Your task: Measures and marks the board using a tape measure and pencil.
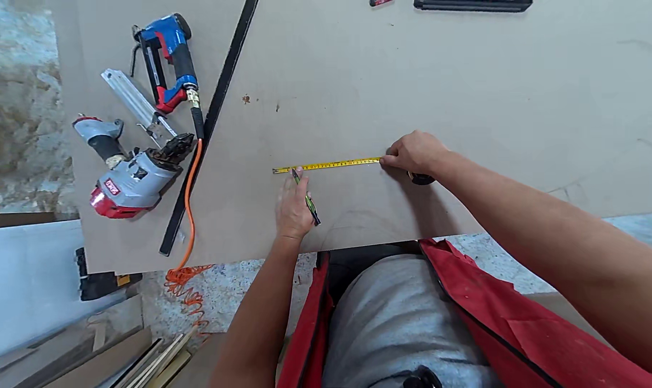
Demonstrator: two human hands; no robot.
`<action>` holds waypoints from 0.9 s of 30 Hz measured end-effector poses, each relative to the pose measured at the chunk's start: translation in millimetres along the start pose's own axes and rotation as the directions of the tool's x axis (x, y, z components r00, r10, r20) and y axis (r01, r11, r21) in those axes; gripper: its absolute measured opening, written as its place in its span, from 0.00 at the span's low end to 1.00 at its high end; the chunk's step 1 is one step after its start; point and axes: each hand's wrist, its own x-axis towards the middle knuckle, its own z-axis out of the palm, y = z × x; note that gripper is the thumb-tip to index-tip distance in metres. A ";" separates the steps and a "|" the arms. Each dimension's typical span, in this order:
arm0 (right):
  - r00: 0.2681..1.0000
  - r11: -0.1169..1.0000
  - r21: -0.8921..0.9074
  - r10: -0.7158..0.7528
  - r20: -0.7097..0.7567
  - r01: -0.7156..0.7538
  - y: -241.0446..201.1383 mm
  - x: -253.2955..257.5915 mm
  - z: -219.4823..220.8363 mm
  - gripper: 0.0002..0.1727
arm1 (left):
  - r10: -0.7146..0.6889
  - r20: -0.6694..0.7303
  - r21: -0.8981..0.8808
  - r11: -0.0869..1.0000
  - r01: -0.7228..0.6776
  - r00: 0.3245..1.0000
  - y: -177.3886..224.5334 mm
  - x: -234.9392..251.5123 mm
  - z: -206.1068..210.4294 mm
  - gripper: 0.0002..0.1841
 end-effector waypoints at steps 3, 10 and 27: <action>1.000 1.000 -0.018 -0.018 0.010 0.018 1.5 2.4 0.9 0.32 | 0.037 -0.029 0.012 0.999 -0.037 0.999 -3.1 -1.6 1.8 0.22; 0.997 0.998 -0.003 -0.069 0.023 0.069 6.4 3.9 -1.9 0.30 | 0.053 -0.073 -0.028 0.998 -0.055 0.996 -2.8 -1.6 3.4 0.21; 0.999 0.999 -0.020 -0.048 0.020 0.048 1.5 8.6 0.6 0.32 | 0.052 -0.070 -0.052 0.997 -0.056 0.996 -8.5 0.4 5.9 0.23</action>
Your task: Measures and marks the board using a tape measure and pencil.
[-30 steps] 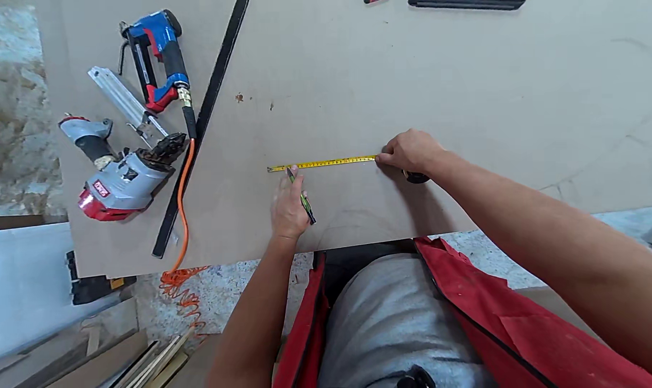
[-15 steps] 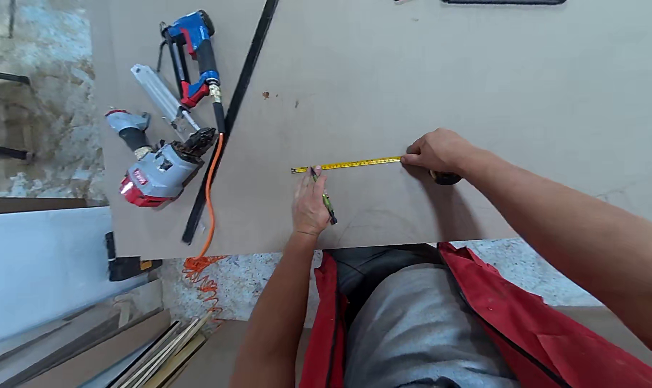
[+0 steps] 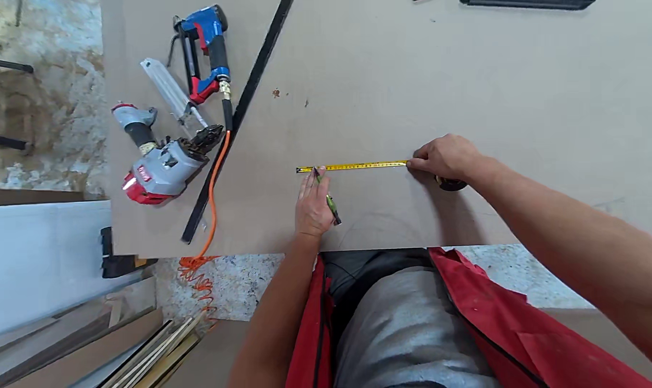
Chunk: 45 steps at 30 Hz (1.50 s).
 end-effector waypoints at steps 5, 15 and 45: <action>1.000 1.000 0.003 -0.007 0.009 0.007 3.7 -1.5 0.3 0.32 | 0.002 -0.023 -0.033 0.999 -0.003 1.000 1.2 0.4 2.5 0.22; 1.000 1.000 0.024 0.013 0.002 -0.013 2.8 -2.9 0.5 0.31 | -0.015 -0.031 -0.020 1.000 0.014 0.999 2.5 2.6 -1.2 0.22; 0.999 1.000 -0.014 -0.026 0.029 0.027 -6.9 -41.3 32.8 0.30 | -0.044 -0.047 -0.047 0.998 0.042 0.998 24.3 -65.7 -6.8 0.17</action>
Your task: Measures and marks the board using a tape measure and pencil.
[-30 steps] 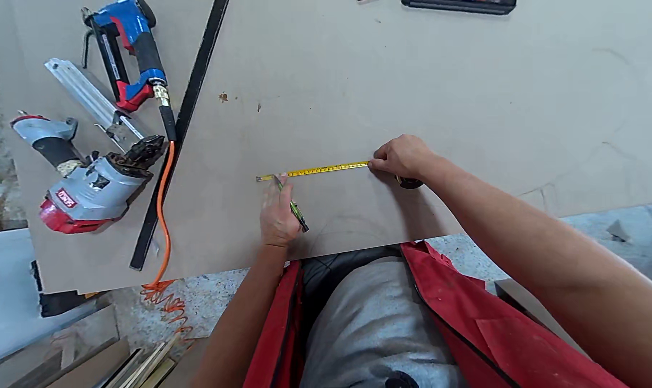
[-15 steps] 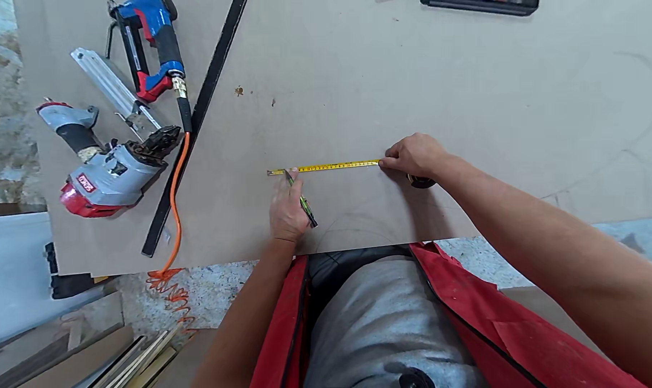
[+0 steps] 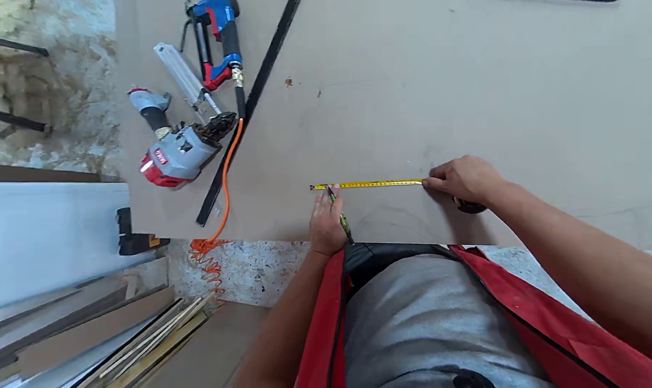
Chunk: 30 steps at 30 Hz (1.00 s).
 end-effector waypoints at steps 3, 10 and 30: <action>1.000 1.000 0.001 -0.006 -0.017 0.006 1.6 -2.4 6.0 0.29 | -0.004 0.022 0.006 1.000 0.004 1.000 -0.6 -0.6 0.5 0.19; 1.000 1.000 -0.002 0.017 -0.022 -0.017 -1.7 0.2 4.2 0.31 | -0.016 0.017 0.002 1.000 0.016 1.000 -1.6 2.8 1.0 0.24; 0.997 0.998 0.015 0.060 0.044 -0.061 -5.8 2.4 -1.3 0.30 | -0.322 0.098 -0.689 0.661 0.298 0.942 27.6 53.9 -40.9 0.18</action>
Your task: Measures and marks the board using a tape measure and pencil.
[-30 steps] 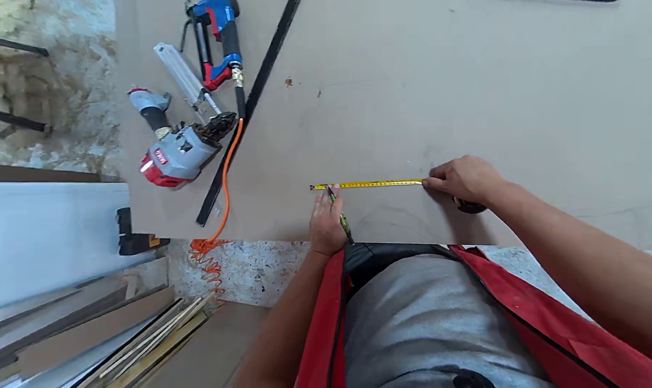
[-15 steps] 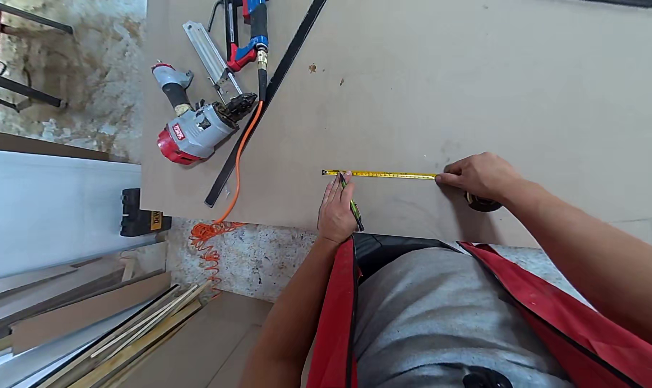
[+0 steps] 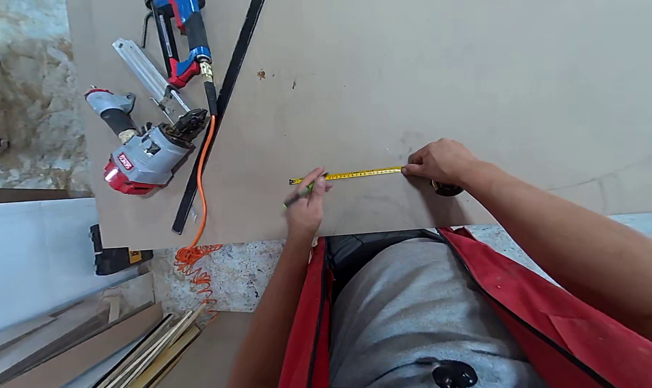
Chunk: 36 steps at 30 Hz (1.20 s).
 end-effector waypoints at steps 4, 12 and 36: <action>1.000 1.000 -0.004 0.001 -0.004 -0.001 -0.4 1.0 0.6 0.30 | -0.223 0.135 -0.108 0.965 0.238 0.965 -5.8 31.7 3.6 0.11; 1.000 1.000 0.000 0.006 0.012 -0.006 -0.9 1.2 -0.2 0.30 | -0.271 0.133 0.146 0.957 0.251 0.953 -13.6 35.8 5.8 0.04; 1.000 1.000 0.018 0.004 0.016 -0.004 -1.4 0.3 -2.5 0.29 | -0.250 0.130 0.226 0.950 0.217 0.960 -16.2 38.4 5.6 0.04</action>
